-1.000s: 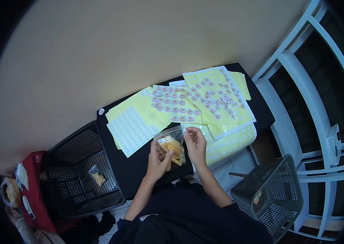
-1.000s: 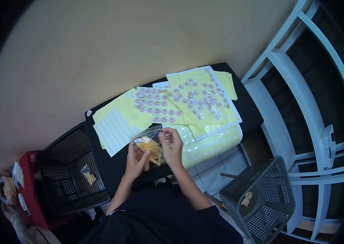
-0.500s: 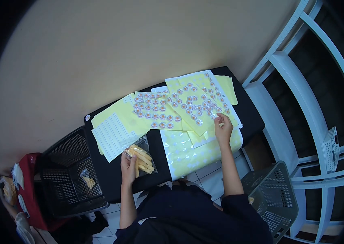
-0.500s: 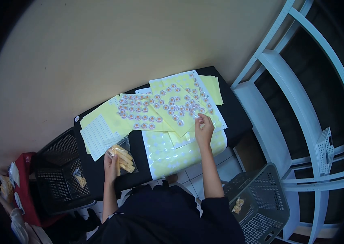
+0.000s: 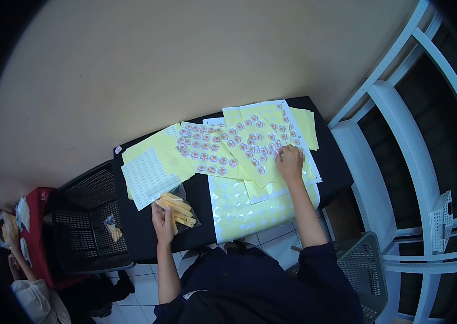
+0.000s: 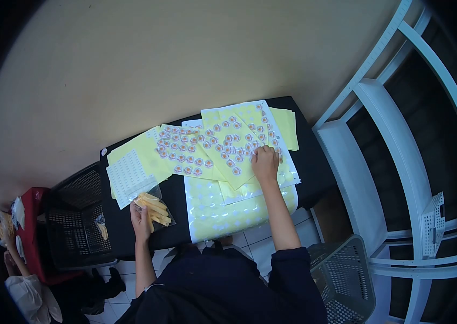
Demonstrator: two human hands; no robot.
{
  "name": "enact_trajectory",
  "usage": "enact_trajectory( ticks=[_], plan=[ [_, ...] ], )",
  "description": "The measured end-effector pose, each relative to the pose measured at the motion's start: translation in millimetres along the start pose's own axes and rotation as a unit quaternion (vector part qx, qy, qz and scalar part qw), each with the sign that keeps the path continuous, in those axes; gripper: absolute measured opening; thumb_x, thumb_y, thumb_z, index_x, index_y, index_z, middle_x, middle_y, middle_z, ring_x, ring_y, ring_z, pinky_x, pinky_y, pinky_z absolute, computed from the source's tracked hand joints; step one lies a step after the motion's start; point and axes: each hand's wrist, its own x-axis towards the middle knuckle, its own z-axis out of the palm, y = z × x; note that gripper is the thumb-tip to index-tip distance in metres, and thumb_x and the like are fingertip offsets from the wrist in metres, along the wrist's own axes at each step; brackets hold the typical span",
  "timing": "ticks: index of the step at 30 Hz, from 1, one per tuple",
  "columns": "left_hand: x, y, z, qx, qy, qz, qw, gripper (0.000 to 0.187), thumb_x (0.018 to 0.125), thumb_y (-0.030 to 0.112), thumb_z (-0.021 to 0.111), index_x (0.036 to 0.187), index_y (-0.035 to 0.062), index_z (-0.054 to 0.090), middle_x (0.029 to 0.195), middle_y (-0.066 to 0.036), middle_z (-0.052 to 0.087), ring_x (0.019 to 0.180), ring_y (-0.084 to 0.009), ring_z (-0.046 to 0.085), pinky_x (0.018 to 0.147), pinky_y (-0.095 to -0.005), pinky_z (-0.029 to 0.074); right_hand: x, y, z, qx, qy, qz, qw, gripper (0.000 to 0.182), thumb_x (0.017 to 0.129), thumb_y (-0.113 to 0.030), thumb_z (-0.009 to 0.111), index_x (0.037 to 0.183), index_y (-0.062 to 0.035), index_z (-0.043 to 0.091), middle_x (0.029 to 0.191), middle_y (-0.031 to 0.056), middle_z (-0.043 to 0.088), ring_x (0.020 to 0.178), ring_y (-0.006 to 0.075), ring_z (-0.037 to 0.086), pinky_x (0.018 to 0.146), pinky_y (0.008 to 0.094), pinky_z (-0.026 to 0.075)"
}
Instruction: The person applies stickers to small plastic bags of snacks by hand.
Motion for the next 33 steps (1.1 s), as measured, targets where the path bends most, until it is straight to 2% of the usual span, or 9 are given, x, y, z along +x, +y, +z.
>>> enact_trajectory(
  ticks=[16,19,24,27,33],
  plan=[
    [-0.1,-4.7,-2.0,-0.016,-0.004,-0.001,1.0,0.044,0.085,0.004,0.043,0.125,-0.0033,0.026,0.112,-0.013,0.047,0.1,-0.0158,0.048,0.086,-0.0273,0.038,-6.9,-8.6,3.0,-0.006,0.015,0.042,0.999,0.007,0.073,-0.01,0.055,0.072,-0.005,0.06,0.072,0.0102,0.06,0.071,0.0251,0.057,0.07,0.0363,0.036],
    [-0.8,-4.8,-2.2,-0.025,-0.006,-0.003,1.0,0.044,0.085,0.003,0.043,0.125,-0.0033,0.026,0.112,-0.013,0.047,0.1,-0.0155,0.048,0.086,-0.0271,0.038,-3.1,-12.9,-1.4,-0.032,-0.001,0.048,0.998,0.008,0.074,-0.01,0.054,0.073,-0.0046,0.06,0.072,0.0117,0.06,0.069,0.0268,0.057,0.069,0.0365,0.038],
    [-1.9,1.0,-0.6,-0.018,-0.006,-0.007,1.0,0.045,0.085,0.003,0.044,0.125,-0.0035,0.025,0.112,-0.012,0.047,0.1,-0.0147,0.048,0.085,-0.0264,0.038,8.7,-16.7,-11.0,-0.029,-0.093,0.094,0.991,0.013,0.076,-0.013,0.053,0.075,-0.0023,0.06,0.072,0.0159,0.061,0.073,0.03,0.058,0.067,0.0412,0.042],
    [-2.6,0.8,0.2,-0.022,-0.003,-0.011,1.0,0.045,0.085,0.004,0.044,0.125,-0.0037,0.026,0.111,-0.012,0.048,0.099,-0.0141,0.048,0.085,-0.0258,0.037,14.0,-14.9,-10.4,-0.052,-0.113,0.116,0.985,0.012,0.075,-0.016,0.053,0.079,-0.0066,0.061,0.075,0.0126,0.062,0.072,0.0298,0.059,0.07,0.0396,0.044],
    [-1.2,1.5,-0.5,-0.02,-0.007,-0.003,1.0,0.041,0.085,0.004,0.045,0.122,-0.0038,0.029,0.11,-0.012,0.048,0.1,-0.0144,0.048,0.085,-0.0259,0.037,19.0,-10.7,-9.4,-0.038,-0.163,0.114,0.979,0.018,0.078,-0.02,0.052,0.084,-0.0053,0.06,0.075,0.0114,0.062,0.071,0.0271,0.06,0.066,0.0374,0.046]
  ],
)
